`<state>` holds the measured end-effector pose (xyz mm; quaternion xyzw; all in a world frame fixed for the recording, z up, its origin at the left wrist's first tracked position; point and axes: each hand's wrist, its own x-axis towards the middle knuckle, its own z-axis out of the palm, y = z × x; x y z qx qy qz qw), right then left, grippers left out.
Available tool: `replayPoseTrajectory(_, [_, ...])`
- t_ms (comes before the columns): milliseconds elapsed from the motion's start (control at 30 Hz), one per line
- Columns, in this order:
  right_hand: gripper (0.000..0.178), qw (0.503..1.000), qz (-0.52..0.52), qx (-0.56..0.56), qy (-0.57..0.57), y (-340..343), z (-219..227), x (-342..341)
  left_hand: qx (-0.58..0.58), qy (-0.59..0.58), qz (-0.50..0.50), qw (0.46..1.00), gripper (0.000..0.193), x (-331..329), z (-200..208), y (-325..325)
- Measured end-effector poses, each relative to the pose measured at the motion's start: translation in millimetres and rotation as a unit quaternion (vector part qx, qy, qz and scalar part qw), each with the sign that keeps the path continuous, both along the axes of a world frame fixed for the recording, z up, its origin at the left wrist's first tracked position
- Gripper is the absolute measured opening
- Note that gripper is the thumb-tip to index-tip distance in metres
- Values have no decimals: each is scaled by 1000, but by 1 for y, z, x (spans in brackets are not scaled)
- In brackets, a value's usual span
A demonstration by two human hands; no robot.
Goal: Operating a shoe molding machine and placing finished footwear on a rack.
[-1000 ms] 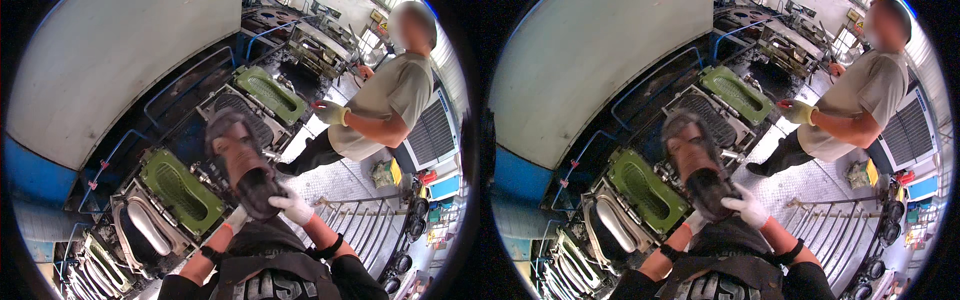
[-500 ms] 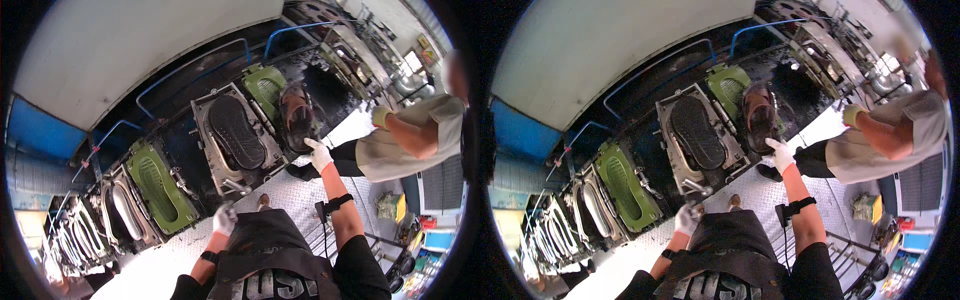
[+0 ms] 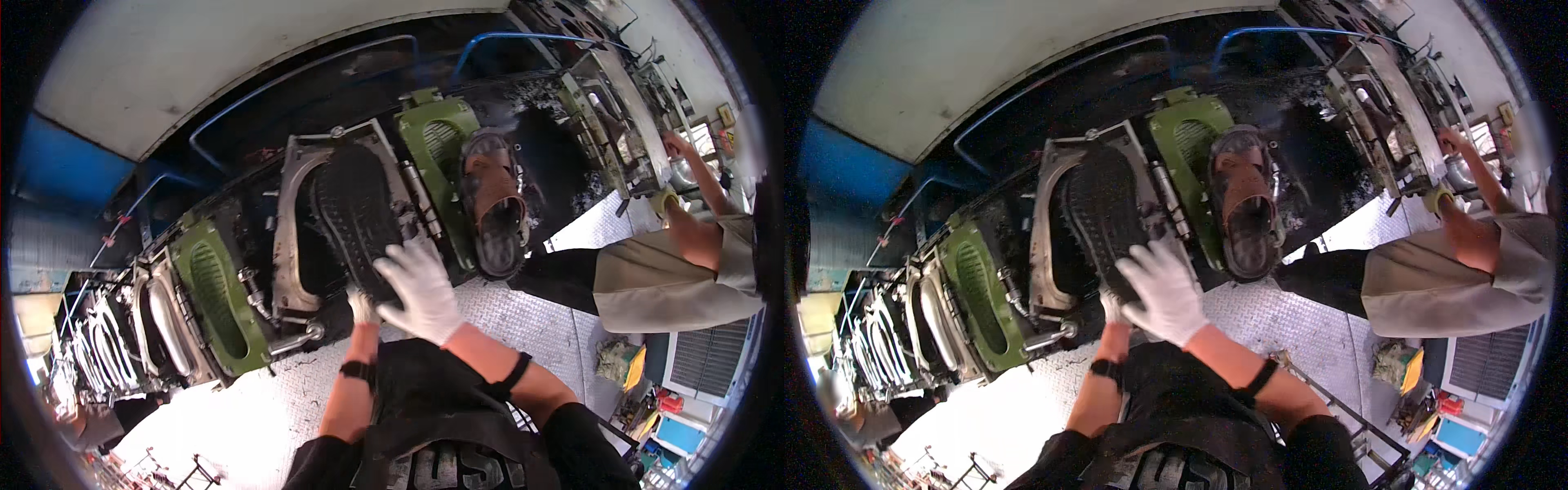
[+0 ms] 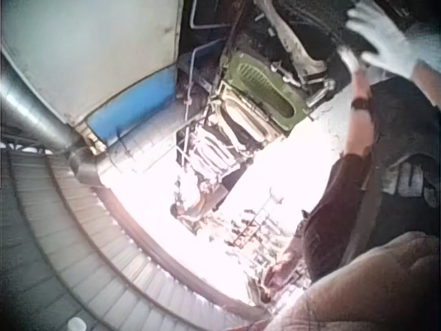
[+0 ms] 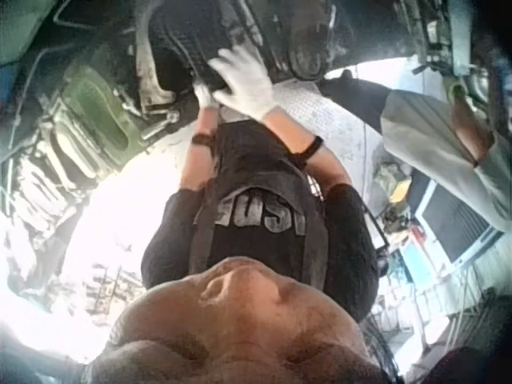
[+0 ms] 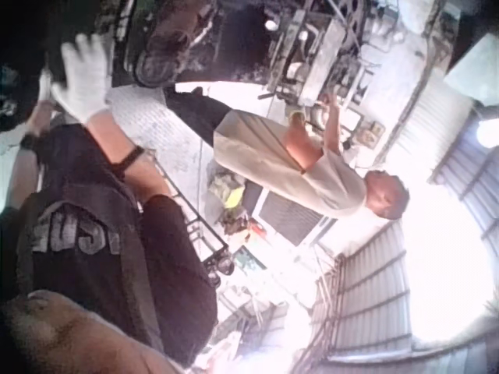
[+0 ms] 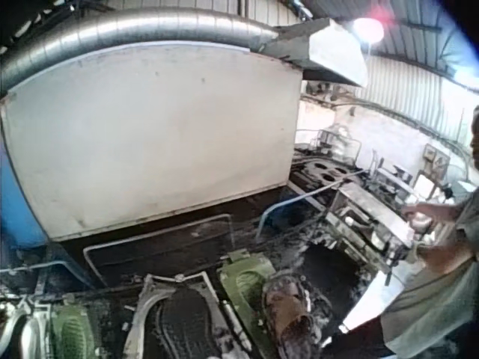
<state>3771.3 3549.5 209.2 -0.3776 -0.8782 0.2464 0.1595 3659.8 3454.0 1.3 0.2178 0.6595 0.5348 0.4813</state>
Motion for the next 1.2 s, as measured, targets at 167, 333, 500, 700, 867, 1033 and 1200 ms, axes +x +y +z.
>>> replayPoseTrajectory(167, [79, 996, -27, 55, -58, 5, -42, -23, 2, -102, 0, 995, 41, -19, -14, 14])
replayPoseTrajectory(333, [89, 996, -40, 32, -77, 10, -36, -49, -15, -175, 44, 983, 41, -33, -14, 35])
replayPoseTrajectory(500, [84, 986, -104, -68, 112, 39, -1, -58, -34, -245, 69, 966, 42, -24, -32, -68])
replayPoseTrajectory(700, [54, 937, -250, -224, 101, 69, 76, 50, -51, -335, 104, 935, 43, -24, -42, -73])
replayPoseTrajectory(867, [39, 420, -315, -446, 725, 39, 53, 128, 34, -291, 93, 952, 43, -43, -33, 9])
replayPoseTrajectory(1033, [39, 502, -498, -315, 633, -8, -15, 196, -30, -167, 219, 961, 47, -34, 47, 99])
replayPoseTrajectory(1200, [45, 512, -523, -286, 619, -13, 7, 191, 22, 233, -44, 971, 45, 37, 175, 82])
